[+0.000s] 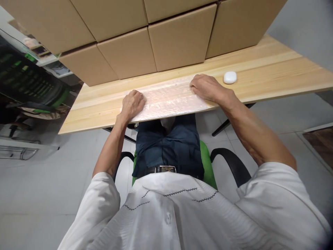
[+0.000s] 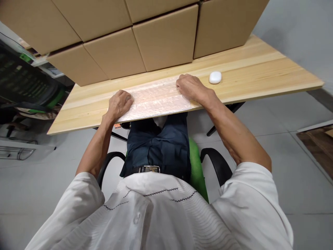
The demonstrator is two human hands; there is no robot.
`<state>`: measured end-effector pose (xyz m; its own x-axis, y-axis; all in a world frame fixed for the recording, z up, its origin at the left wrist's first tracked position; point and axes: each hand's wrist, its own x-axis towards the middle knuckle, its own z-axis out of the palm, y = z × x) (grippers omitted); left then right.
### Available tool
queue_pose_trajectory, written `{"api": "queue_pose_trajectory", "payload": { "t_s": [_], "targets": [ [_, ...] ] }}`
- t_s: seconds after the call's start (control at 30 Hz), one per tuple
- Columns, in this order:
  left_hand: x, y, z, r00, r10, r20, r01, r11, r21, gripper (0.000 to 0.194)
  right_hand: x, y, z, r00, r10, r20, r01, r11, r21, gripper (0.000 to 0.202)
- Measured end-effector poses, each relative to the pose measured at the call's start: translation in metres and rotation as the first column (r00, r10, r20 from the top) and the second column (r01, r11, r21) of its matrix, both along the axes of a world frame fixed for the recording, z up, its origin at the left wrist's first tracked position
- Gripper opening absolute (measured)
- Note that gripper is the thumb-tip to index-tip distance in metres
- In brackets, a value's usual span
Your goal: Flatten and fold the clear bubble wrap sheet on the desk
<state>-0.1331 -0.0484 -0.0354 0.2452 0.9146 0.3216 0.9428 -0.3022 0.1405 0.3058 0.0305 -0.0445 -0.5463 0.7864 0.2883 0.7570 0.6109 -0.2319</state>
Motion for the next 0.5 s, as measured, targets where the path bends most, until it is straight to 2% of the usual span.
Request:
{"api": "queue_pose_trajectory", "payload": {
  "t_s": [0.23, 0.5],
  "targets": [
    [-0.003, 0.003, -0.003, 1.000, 0.027, 0.015, -0.026, 0.999, -0.020, 0.021, -0.009, 0.015, -0.014, 0.991, -0.130, -0.021, 0.129, 0.991, -0.020, 0.053],
    [-0.009, 0.007, -0.011, 0.997, -0.049, 0.061, 0.050, 0.999, -0.002, 0.018, -0.008, -0.004, 0.004, 0.982, -0.189, -0.010, 0.188, 0.980, -0.057, 0.047]
  ]
}}
